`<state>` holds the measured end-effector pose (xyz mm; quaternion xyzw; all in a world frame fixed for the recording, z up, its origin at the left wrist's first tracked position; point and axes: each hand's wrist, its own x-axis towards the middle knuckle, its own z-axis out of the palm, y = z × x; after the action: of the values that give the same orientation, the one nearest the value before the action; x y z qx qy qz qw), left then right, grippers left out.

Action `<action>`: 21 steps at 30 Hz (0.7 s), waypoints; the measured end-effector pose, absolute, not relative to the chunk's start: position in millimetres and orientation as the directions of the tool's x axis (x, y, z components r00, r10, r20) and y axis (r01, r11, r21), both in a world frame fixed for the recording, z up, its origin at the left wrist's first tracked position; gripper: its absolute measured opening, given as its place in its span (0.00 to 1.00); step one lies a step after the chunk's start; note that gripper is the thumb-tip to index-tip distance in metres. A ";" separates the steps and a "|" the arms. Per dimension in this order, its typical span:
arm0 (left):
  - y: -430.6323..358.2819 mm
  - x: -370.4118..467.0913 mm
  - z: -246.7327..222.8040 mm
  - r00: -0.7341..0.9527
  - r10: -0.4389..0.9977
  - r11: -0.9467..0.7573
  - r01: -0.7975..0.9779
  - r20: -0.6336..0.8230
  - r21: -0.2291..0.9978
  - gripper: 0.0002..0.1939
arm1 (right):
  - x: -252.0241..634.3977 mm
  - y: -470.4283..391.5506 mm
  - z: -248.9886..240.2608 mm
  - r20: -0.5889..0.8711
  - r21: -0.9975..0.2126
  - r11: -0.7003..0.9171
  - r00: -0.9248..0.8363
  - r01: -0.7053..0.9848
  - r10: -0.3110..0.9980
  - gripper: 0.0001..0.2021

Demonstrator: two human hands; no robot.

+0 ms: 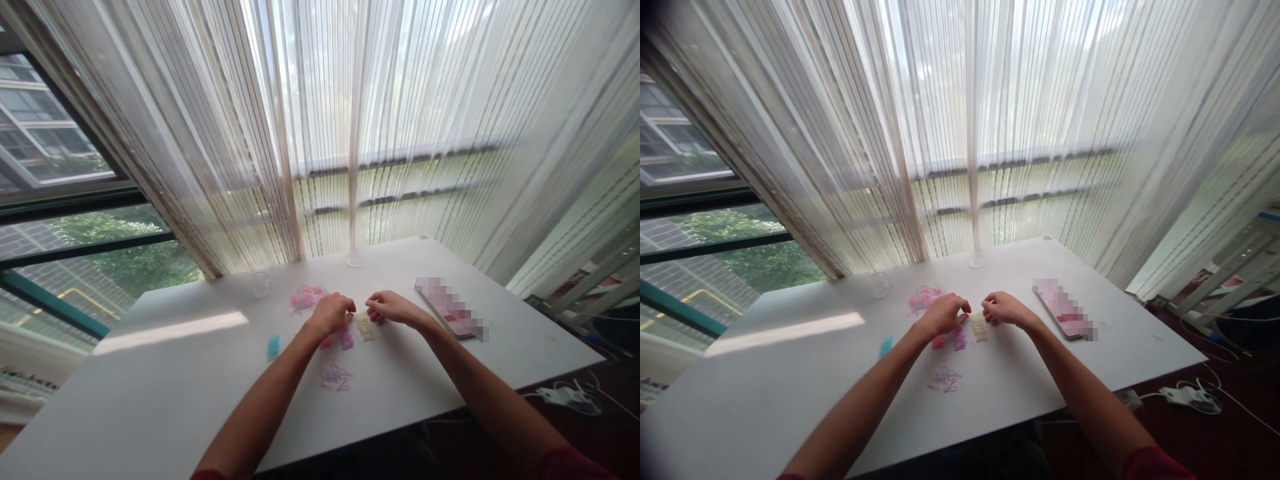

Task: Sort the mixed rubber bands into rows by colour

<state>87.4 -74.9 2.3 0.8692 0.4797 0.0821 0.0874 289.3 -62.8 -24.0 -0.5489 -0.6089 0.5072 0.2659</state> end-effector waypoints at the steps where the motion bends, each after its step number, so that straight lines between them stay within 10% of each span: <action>1: -74.8 87.5 2.0 0.523 0.851 -0.519 0.825 0.049 0.225 0.10 | 288.5 -64.1 -24.0 -0.241 -0.912 -0.128 -0.258 0.390 0.936 0.09; 21: -75.5 88.4 4.6 0.483 0.874 -0.456 0.850 -0.048 0.262 0.12 | 280.3 -60.0 -31.2 -0.205 -0.919 -0.116 -0.205 0.378 0.957 0.07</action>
<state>88.4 -75.5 4.6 0.8519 0.5061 0.0470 0.1261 280.3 -60.0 -31.2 -0.5587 -0.5973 0.4958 0.2920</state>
